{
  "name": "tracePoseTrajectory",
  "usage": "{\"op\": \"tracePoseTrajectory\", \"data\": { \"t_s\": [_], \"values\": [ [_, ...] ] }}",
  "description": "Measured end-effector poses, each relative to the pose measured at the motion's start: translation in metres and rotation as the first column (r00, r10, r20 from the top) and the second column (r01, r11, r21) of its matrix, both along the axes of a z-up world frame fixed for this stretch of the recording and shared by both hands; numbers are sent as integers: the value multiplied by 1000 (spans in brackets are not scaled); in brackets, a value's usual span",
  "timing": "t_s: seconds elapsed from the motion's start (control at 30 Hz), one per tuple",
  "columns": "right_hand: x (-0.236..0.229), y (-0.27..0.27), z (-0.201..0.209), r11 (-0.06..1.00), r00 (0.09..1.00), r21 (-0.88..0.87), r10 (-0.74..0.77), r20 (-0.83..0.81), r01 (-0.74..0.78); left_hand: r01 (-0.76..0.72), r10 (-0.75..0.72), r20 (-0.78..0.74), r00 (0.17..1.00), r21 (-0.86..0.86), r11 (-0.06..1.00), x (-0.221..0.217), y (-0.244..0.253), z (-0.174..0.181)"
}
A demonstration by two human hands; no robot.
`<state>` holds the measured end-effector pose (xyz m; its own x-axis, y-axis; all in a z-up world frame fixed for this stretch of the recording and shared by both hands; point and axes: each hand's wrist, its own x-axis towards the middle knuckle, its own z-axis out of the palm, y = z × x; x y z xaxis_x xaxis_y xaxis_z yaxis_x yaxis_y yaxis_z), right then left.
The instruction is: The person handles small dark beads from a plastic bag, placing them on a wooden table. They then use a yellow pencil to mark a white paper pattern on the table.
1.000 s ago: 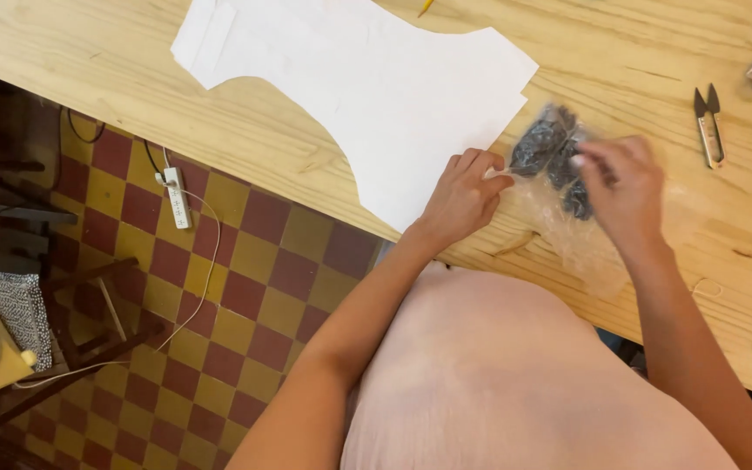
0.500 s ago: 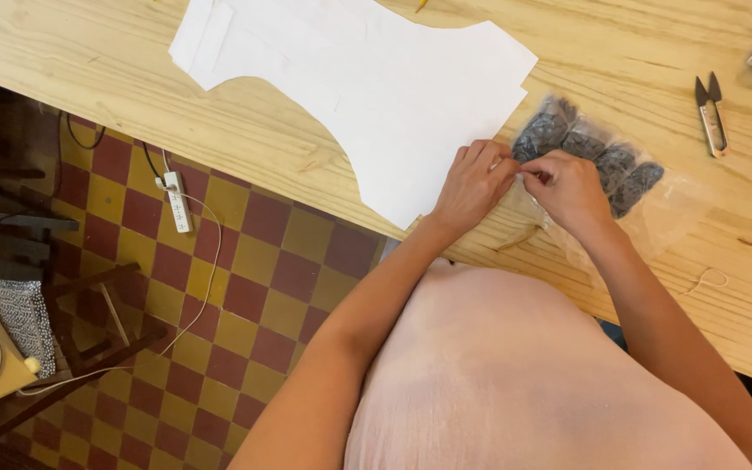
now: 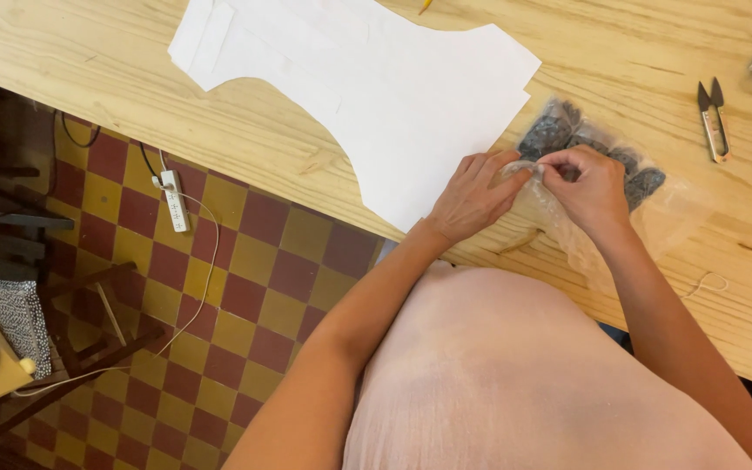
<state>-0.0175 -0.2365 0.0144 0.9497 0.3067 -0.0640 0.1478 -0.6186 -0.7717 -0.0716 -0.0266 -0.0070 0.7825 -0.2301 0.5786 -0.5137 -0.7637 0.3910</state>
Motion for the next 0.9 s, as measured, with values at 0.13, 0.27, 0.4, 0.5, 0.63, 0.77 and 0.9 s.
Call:
{"op": "tracePoseTrajectory", "data": {
  "t_s": [0.13,0.27,0.4,0.5,0.63,0.77,0.9],
  "values": [
    [-2,2,2,1000,1000,20,-10,-15,11,19,-19,5,1000,7,1000,8,-6,-6],
    [-4,2,6,997,996,15,-73,-57,74,7,-7,7,1000,11,1000,9,-5,-4],
    [-2,2,6,996,996,-16,-86,-26,86,-5,7,-24,1000,59,998,9,-4,-14],
    [-1,7,14,999,999,4,-34,18,34,-23,23,-5,1000,113,993,13,-4,-19],
    [-2,15,2,998,999,-46,43,31,-42,-12,14,-16,1000,119,993,16,-6,-32],
    [-4,14,-15,994,993,-100,48,112,-36,7,0,-55,998,124,992,13,-5,-36],
    [-8,8,-17,999,983,-28,-32,183,38,18,-13,-39,999,114,993,10,3,-24]
  ]
}}
